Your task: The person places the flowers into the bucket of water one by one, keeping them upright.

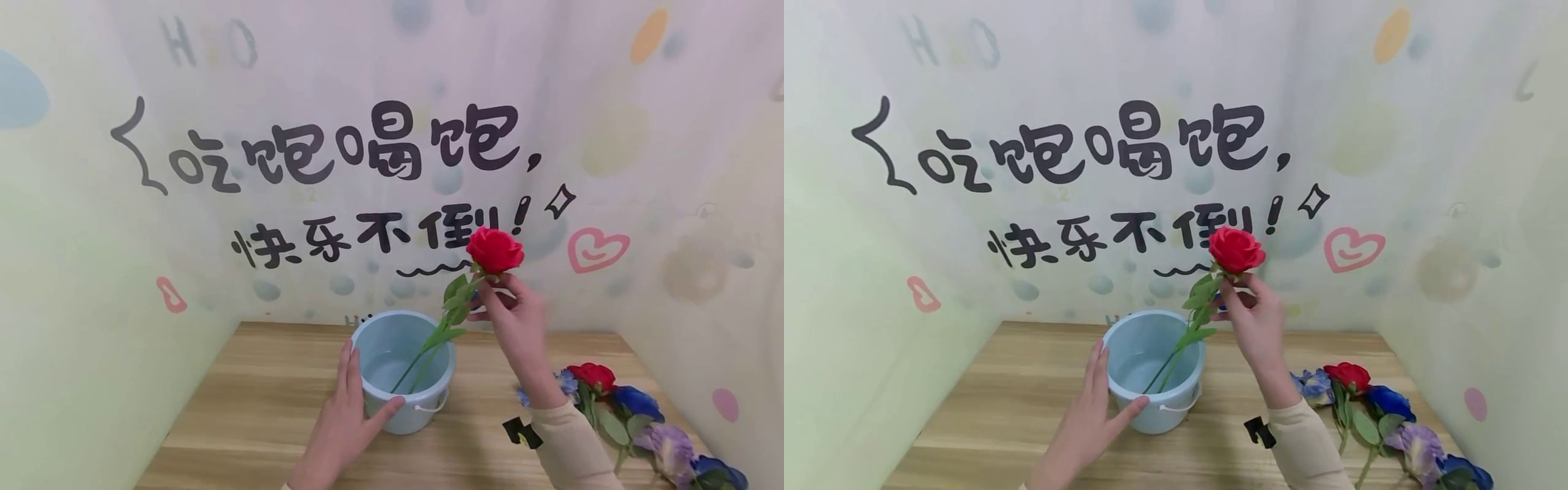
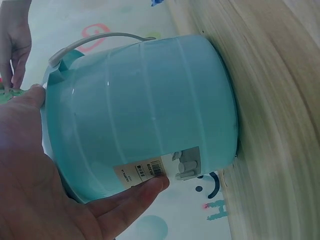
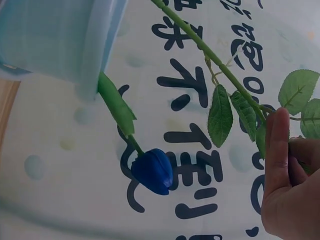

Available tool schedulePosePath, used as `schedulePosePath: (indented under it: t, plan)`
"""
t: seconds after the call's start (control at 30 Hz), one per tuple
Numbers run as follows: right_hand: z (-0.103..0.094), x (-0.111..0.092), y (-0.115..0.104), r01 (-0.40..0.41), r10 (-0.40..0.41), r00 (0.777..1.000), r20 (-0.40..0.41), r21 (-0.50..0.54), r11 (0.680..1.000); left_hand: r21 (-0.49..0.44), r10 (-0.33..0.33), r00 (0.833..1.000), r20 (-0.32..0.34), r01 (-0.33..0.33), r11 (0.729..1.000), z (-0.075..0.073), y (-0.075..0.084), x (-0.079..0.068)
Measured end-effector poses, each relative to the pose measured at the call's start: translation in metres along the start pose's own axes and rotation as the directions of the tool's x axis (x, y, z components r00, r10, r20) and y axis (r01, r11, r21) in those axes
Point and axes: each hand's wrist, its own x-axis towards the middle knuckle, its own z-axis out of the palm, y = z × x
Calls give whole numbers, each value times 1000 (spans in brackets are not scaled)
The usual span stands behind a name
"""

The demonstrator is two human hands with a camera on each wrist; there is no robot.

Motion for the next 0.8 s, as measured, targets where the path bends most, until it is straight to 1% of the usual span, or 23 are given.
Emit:
schedulePosePath:
  t: [0.23,0.37,0.43,0.67,0.8]
  plan:
    - [9,-9,13,-22,21,997,69,23,999,-1,-4,1000,6,4,1000,2,1,-2]
    - [13,-12,20,-37,35,996,80,22,999,10,-2,1000,8,2,1000,2,1,-2]
    - [15,-14,22,-50,48,995,90,20,999,15,-2,1000,5,2,1000,2,1,-1]
    - [21,-22,29,-133,131,984,117,8,991,9,-15,1000,0,15,1000,3,1,1]
    - [25,-28,32,-152,149,980,130,16,988,13,-15,1000,4,15,1000,3,0,1]
